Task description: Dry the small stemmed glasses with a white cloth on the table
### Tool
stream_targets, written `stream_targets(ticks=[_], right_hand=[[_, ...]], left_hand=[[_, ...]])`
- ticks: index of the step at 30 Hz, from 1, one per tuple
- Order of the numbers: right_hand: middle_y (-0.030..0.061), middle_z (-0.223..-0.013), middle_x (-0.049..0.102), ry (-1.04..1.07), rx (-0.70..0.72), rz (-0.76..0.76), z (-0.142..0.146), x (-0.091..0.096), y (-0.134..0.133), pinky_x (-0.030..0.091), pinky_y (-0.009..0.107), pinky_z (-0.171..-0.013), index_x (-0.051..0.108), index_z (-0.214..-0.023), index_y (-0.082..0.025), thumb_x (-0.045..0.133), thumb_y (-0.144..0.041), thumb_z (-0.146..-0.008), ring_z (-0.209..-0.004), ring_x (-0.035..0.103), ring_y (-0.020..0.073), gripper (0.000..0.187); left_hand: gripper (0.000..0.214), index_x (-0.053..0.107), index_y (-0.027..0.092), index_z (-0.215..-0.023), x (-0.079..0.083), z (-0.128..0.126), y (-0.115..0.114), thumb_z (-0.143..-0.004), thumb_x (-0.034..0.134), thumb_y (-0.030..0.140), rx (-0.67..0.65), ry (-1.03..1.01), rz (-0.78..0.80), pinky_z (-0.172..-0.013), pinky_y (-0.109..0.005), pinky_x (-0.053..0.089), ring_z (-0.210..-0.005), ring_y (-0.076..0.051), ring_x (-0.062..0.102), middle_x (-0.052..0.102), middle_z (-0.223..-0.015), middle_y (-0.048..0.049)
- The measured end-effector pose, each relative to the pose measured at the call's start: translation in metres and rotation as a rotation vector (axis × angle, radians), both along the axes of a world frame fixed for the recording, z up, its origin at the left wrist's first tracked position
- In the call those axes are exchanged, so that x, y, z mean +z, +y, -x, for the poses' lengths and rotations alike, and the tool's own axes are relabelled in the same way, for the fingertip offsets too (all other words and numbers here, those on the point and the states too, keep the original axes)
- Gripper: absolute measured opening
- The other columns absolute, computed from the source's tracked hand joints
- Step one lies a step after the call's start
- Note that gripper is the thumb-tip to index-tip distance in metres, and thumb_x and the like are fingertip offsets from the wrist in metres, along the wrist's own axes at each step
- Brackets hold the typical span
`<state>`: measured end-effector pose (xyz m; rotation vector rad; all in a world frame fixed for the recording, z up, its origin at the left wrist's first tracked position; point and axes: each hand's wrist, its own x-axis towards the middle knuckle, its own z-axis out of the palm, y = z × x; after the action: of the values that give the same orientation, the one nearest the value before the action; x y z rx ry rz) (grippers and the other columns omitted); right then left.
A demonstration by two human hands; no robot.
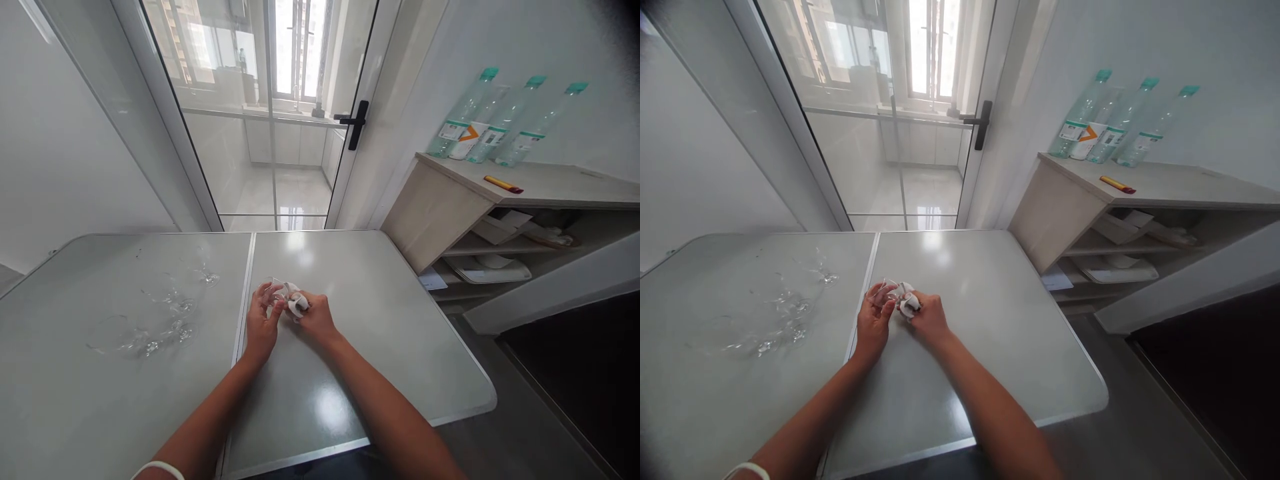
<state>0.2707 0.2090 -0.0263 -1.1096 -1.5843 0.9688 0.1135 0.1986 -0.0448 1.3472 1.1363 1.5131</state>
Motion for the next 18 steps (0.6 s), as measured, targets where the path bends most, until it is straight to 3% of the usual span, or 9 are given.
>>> stream_targets(ticks=[2,4,7,9,11,14,18], right_hand=[[0.0014,-0.085,0.067,0.179,0.011,0.078,0.000,0.003,0.002,0.045,0.025,-0.068,0.070,-0.114,-0.020,0.075,-0.036,-0.079,-0.072,0.054,0.0153,0.039],[0.0029,-0.094,0.067,0.292,0.103,0.137,0.000,0.007,0.004,0.048,0.028,-0.074,0.065,-0.124,-0.022,0.078,-0.038,-0.078,-0.081,0.057,0.0170,0.050],[0.0021,-0.087,0.064,0.214,0.367,0.186,-0.003,0.011,0.004,0.047,0.028,-0.076,0.070,-0.102,-0.021,0.077,-0.039,-0.080,-0.080,0.054,0.0165,0.029],[0.0005,-0.079,0.061,0.119,0.466,0.192,-0.004,0.013,0.003,0.044,0.025,-0.069,0.068,-0.084,-0.019,0.075,-0.037,-0.081,-0.073,0.050,0.0146,0.019],[-0.0014,-0.073,0.057,0.093,0.440,0.192,-0.005,0.012,0.001,0.039,0.024,-0.062,0.063,-0.075,-0.019,0.072,-0.033,-0.082,-0.067,0.046,0.0125,0.018],[-0.0043,-0.064,0.051,0.034,0.279,0.134,-0.004,0.008,0.001,0.034,0.024,-0.059,0.060,-0.068,-0.018,0.067,-0.024,-0.080,-0.060,0.040,0.0108,0.015],[-0.0027,-0.064,0.061,-0.218,0.023,-0.103,-0.004,0.002,0.001,0.040,0.029,-0.075,0.071,-0.075,-0.020,0.063,-0.015,-0.078,-0.061,0.045,0.0129,0.010]], left_hand=[[0.054,0.049,0.024,-0.139,0.002,-0.001,0.000,-0.093,0.068,0.045,-0.007,-0.039,-0.006,-0.098,-0.040,0.053,-0.104,-0.021,0.068,0.065,-0.132,-0.0127],[0.054,0.050,0.024,-0.138,0.004,-0.002,-0.001,-0.092,0.068,0.046,-0.005,-0.052,-0.024,-0.102,-0.041,0.051,-0.109,-0.022,0.067,0.063,-0.135,-0.0135],[0.054,0.049,0.024,-0.138,0.004,-0.003,-0.002,-0.093,0.067,0.047,-0.048,-0.061,-0.067,-0.103,-0.041,0.050,-0.116,-0.024,0.065,0.059,-0.140,-0.0147],[0.052,0.048,0.024,-0.138,0.003,-0.005,-0.003,-0.094,0.065,0.046,-0.094,-0.065,-0.089,-0.098,-0.039,0.052,-0.110,-0.022,0.066,0.057,-0.140,-0.0150],[0.051,0.048,0.025,-0.138,0.002,-0.006,-0.003,-0.095,0.064,0.047,-0.113,-0.063,-0.104,-0.094,-0.038,0.053,-0.102,-0.020,0.067,0.057,-0.140,-0.0147],[0.053,0.047,0.025,-0.138,0.002,-0.007,-0.003,-0.094,0.065,0.048,-0.079,-0.048,-0.105,-0.097,-0.040,0.051,-0.104,-0.021,0.067,0.057,-0.140,-0.0148],[0.054,0.050,0.025,-0.135,0.008,-0.008,-0.005,-0.089,0.072,0.044,-0.005,-0.052,-0.066,-0.101,-0.044,0.051,-0.110,-0.024,0.068,0.060,-0.136,-0.0139]])
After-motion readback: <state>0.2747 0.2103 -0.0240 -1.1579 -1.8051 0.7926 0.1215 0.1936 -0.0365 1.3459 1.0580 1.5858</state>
